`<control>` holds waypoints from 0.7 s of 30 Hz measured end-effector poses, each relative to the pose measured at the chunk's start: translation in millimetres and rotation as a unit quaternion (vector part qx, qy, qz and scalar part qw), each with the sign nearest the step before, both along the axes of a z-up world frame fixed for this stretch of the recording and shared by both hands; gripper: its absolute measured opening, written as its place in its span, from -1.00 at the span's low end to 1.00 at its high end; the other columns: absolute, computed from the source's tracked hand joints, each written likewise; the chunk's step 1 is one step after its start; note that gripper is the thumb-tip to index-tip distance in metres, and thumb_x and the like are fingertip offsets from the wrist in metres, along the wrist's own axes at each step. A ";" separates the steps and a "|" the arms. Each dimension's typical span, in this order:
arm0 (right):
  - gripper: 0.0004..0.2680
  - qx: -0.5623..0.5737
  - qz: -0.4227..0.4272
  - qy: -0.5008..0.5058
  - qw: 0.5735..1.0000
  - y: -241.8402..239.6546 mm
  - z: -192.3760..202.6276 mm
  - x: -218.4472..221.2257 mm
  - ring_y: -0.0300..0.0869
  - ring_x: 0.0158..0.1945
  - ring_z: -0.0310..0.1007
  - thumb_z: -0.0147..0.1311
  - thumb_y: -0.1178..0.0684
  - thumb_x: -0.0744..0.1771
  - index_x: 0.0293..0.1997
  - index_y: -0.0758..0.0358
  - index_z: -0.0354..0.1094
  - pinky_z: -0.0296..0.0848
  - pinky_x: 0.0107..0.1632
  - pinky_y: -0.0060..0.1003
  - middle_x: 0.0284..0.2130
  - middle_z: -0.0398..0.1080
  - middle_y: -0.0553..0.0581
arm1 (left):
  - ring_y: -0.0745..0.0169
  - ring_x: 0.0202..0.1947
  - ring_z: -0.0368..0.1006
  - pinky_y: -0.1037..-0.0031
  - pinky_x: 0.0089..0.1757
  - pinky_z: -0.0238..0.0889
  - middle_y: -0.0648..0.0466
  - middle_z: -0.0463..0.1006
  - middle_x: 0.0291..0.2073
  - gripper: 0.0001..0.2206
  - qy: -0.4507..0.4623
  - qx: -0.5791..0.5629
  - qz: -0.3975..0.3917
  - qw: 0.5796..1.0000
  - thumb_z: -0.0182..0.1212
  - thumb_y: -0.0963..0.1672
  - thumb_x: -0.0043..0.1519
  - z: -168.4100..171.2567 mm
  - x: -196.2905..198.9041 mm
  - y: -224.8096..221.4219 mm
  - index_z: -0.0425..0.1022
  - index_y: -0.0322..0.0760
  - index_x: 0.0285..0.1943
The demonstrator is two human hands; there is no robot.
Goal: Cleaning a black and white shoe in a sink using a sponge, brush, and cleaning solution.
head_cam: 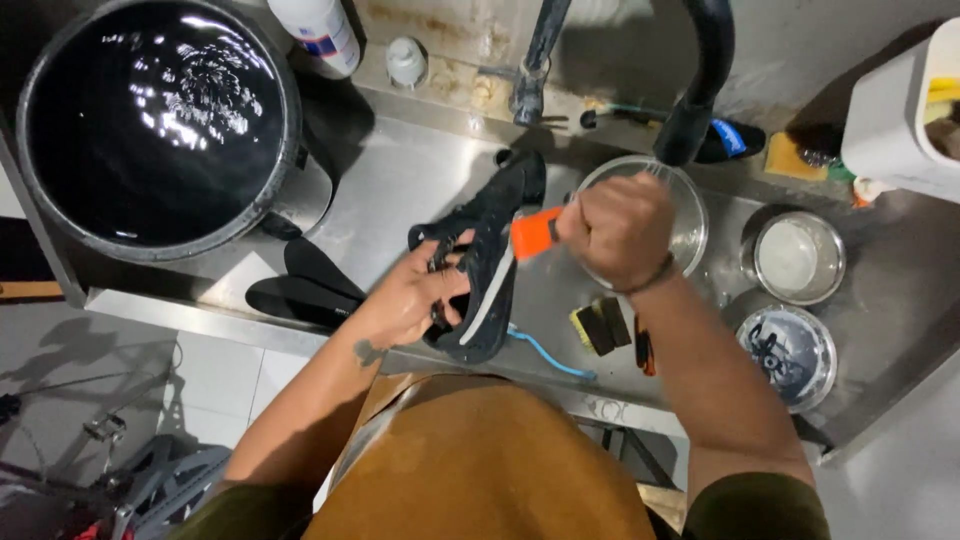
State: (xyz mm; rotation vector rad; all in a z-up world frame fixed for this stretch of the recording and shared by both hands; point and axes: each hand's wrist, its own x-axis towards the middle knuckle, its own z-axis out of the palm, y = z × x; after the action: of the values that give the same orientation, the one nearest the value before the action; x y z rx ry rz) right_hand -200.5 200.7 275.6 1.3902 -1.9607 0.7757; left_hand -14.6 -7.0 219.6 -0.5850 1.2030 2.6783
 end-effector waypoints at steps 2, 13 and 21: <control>-0.67 -0.022 0.007 0.007 1.000 -8.4 12.4 16.1 -0.08 -0.71 -0.05 0.00 0.21 0.28 -0.74 0.03 -0.02 0.12 -0.48 -0.23 -0.79 -0.06 -0.07 | -0.18 -0.08 0.60 0.35 -0.55 0.58 0.00 0.53 -0.22 -0.52 -0.002 -0.012 -0.005 1.000 0.23 -0.18 0.30 -2.5 3.5 4.7 0.23 -0.37 0.41; -0.63 0.002 0.058 -0.036 0.998 -4.2 -8.9 23.2 -0.19 -0.70 0.06 0.00 -0.07 0.39 -0.73 -0.04 0.17 0.15 -0.46 -0.31 -0.79 0.07 -0.14 | -0.18 -0.19 0.60 0.30 -0.63 0.52 0.09 0.30 -0.28 -0.56 -0.022 -0.002 -0.014 1.000 0.19 -0.30 0.19 -15.4 6.1 9.4 0.29 -0.39 0.29; -0.67 0.043 0.025 -0.065 0.997 6.7 17.8 54.0 -0.12 -0.70 0.11 0.05 0.14 0.33 -0.73 0.04 0.10 0.18 -0.48 -0.22 -0.79 0.04 -0.07 | -0.29 -0.16 0.61 0.31 -0.68 0.38 0.06 0.44 -0.28 -0.81 -0.010 0.107 0.006 0.994 0.09 -0.28 0.25 5.1 -11.8 9.0 0.36 -0.35 0.03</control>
State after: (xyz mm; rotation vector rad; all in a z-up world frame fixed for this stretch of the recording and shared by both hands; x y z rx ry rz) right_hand -146.4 207.4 293.4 1.4776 -2.0880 0.8318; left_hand -26.4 2.0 224.6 -0.5838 0.8944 2.7552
